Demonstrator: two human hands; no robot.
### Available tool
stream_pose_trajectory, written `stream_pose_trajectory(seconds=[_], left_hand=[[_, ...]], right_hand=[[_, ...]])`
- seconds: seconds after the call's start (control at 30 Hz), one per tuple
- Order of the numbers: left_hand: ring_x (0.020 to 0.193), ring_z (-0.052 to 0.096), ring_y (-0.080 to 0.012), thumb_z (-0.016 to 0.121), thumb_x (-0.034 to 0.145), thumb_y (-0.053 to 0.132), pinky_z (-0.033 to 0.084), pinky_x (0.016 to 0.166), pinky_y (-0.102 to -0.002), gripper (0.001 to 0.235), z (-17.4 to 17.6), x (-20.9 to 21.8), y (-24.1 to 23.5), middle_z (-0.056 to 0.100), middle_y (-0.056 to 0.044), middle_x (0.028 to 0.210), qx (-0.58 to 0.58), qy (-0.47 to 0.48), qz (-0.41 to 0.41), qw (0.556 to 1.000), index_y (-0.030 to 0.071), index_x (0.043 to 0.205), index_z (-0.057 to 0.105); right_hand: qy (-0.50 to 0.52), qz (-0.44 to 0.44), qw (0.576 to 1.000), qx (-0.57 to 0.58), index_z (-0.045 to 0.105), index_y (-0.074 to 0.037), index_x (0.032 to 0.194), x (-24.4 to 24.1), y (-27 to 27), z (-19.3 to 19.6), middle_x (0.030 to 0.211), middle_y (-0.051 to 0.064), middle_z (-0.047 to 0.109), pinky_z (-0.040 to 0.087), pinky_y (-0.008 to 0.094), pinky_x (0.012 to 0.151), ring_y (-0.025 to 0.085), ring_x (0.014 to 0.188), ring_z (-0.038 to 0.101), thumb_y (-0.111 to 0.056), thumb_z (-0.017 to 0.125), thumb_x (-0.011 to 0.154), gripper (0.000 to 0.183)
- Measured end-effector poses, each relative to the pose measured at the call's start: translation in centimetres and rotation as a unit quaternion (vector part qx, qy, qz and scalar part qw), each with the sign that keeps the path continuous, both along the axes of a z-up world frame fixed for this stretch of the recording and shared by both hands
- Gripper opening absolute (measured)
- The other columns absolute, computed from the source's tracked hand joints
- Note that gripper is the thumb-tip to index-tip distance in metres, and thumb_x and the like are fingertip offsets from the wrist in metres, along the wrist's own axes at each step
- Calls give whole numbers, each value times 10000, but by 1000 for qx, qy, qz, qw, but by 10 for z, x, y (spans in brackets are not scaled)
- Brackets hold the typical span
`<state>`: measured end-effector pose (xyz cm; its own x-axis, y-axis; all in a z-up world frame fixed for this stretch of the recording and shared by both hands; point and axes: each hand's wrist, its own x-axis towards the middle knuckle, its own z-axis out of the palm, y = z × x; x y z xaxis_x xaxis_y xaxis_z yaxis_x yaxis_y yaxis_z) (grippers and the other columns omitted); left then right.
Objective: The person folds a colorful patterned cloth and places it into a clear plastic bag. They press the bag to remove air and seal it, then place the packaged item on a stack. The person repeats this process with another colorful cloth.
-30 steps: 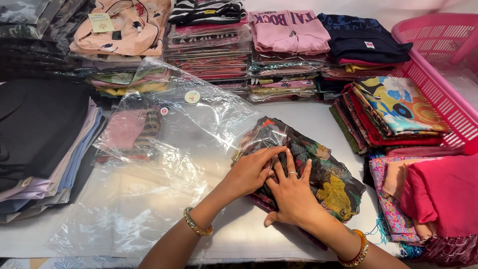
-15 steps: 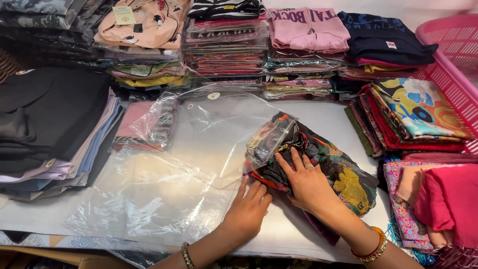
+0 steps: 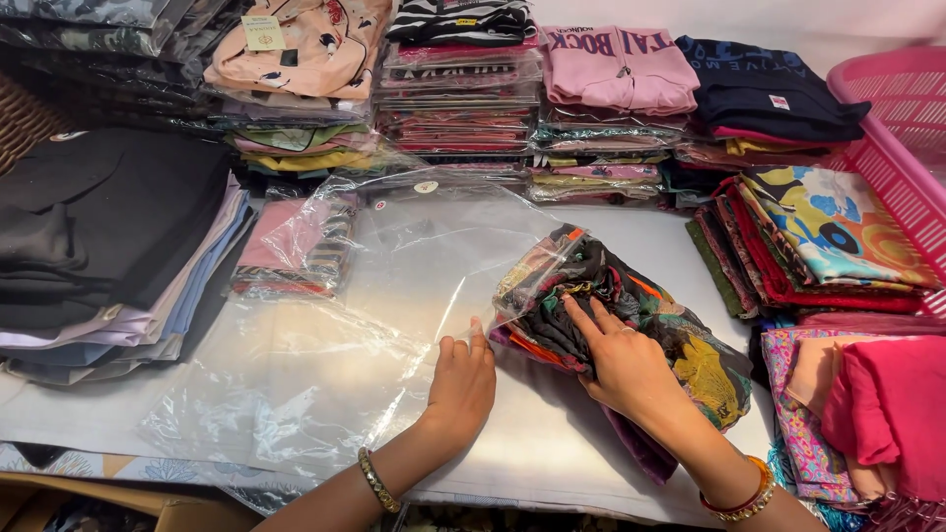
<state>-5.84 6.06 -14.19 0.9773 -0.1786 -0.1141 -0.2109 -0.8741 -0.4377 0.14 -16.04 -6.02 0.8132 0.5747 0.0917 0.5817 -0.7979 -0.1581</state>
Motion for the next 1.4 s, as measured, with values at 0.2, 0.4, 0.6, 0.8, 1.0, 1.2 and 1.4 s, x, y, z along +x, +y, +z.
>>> stream_pose_trajectory(seconds=[0.2,0.4,0.6,0.8,1.0,1.2,1.4], left_hand=[[966,587,-253,595,867,148,409,880,-369,570,-14,5,-1,454,-274,1504,-45,-100,-3,994,-78,1384,513],[1417,281,-514,618,860,48,261,1153,-553,593,-32,-7,-22,308,-369,1480,-481,-49,-2,875,-162,1372,405],[1499,138,-471,546,832,142,98,1200,-574,584,-7,-12,-16,238,-368,1558,-155,-235,-71,957,-156,1329,476],[1554,191,-481,562,936,208,71,1185,-652,390,24,-7,-3,255,-330,1623,74,-178,-25,981,-28,1244,606],[1436,326,-461,636,846,249,325,1085,-525,686,-12,5,14,389,-300,1573,166,-221,-24,961,7,1471,486],[1000,576,-248,728,808,108,467,785,-346,837,-21,30,28,620,-130,1014,-89,-84,110,986,4,1576,408],[935,570,-248,660,824,62,464,791,-382,113,-38,51,36,597,-100,931,-174,-188,33,966,54,934,634]], right_hand=[[2,-24,1000,-10,256,-236,1633,2,-4,-6,1466,211,496,603,462,778,402,902,717,-130,840,630,1165],[-1,-24,1000,1,269,-230,1611,0,-3,0,1469,183,504,604,463,757,394,884,720,-115,845,597,1172],[-4,-22,1000,-2,250,-233,1623,2,-4,1,1498,190,510,598,470,769,407,908,708,-199,857,655,1143],[-12,-18,1000,-6,252,-250,1619,2,-3,-2,1454,182,514,597,473,785,414,932,704,-239,860,668,1129],[5,-26,1000,-9,240,-258,1629,1,-4,0,1477,195,489,597,468,801,409,949,706,-227,858,674,1139],[-14,-22,1000,-8,246,-243,1627,6,-9,-8,1467,196,539,596,464,813,407,954,702,-191,861,629,1173],[6,-46,999,16,280,-284,1630,5,-12,-6,1224,128,664,576,484,819,385,906,706,-182,832,675,1107]])
